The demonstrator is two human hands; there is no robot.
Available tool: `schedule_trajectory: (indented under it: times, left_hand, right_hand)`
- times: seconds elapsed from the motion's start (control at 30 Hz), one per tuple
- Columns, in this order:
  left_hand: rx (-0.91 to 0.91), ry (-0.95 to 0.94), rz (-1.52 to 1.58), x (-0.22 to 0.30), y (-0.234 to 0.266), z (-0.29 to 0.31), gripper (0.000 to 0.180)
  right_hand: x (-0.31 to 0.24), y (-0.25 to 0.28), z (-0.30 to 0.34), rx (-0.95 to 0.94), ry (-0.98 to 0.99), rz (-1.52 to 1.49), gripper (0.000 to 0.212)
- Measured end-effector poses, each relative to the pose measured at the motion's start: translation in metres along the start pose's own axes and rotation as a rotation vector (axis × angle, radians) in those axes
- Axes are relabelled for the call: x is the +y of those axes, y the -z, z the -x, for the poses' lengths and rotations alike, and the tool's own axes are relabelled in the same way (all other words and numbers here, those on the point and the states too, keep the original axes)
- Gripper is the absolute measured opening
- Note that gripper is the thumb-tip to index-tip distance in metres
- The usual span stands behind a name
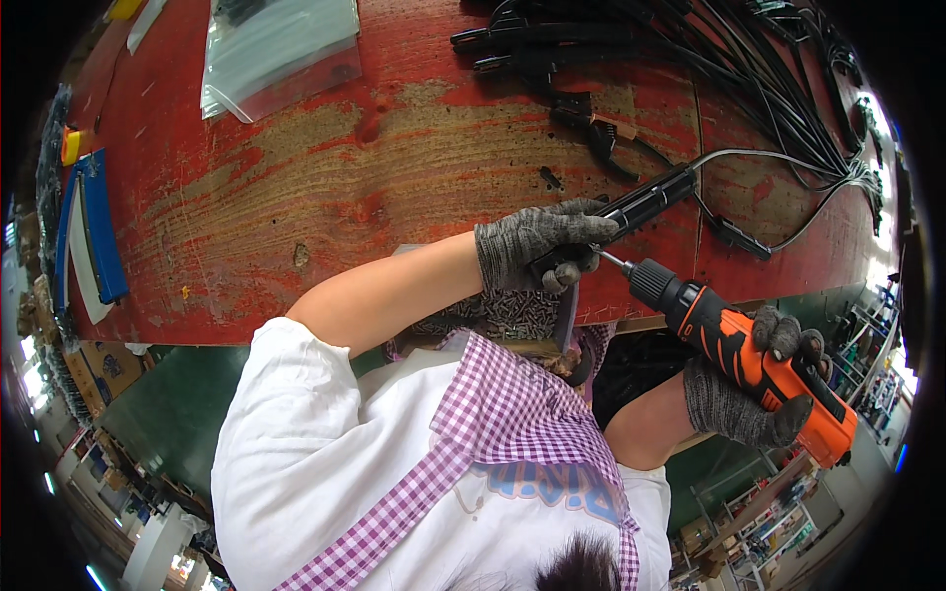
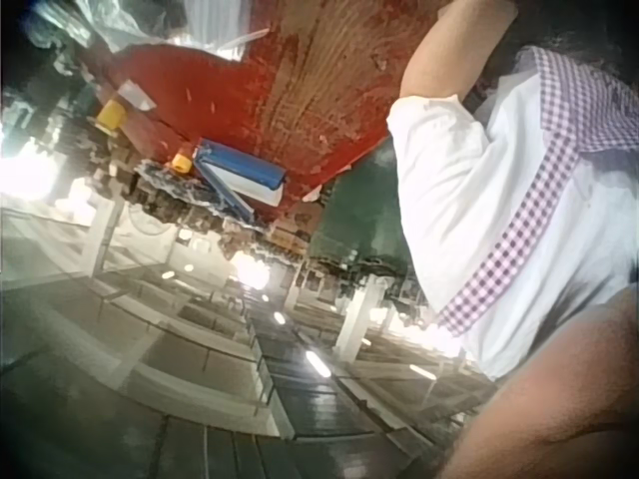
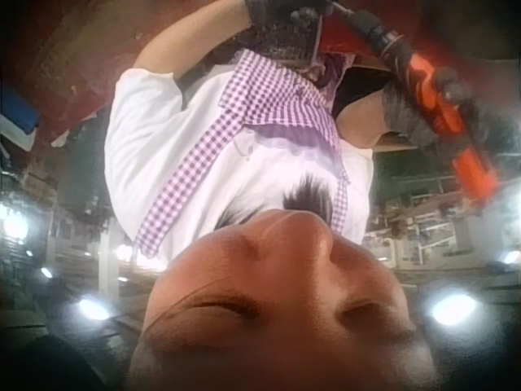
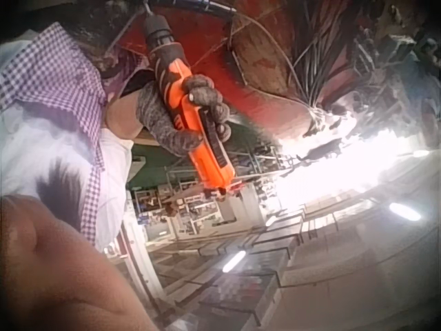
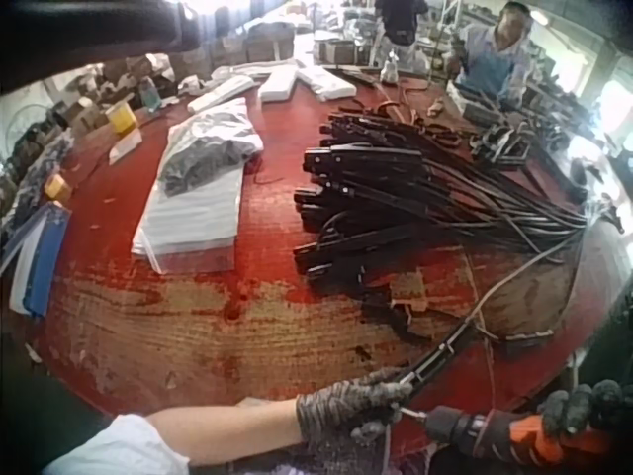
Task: The person attaches plastic components to a wire harness assembly using an electric screwdriver to drive screws from a parts tray into the components.
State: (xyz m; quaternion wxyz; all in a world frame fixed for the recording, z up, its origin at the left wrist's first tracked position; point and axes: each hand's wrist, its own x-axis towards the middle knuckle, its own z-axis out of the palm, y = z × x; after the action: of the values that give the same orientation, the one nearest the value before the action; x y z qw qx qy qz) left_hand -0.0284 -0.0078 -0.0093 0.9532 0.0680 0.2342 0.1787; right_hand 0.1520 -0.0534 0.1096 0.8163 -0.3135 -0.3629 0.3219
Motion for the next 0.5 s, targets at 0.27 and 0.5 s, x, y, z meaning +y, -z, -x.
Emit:
schedule_trajectory:
  times: [0.27,0.5]
  left_hand:
    - [0.045,-0.018,-0.011,-0.0013,-0.0004,0.0005,0.047]
    - [0.031,-0.033,-0.016,-0.0012,-0.0006,0.0002,0.043]
  right_hand:
    - [0.0034,-0.0012,0.0022,0.002,0.027,-0.004,0.036]
    - [0.006,-0.0067,0.0043,-0.077,0.062,0.015,0.036]
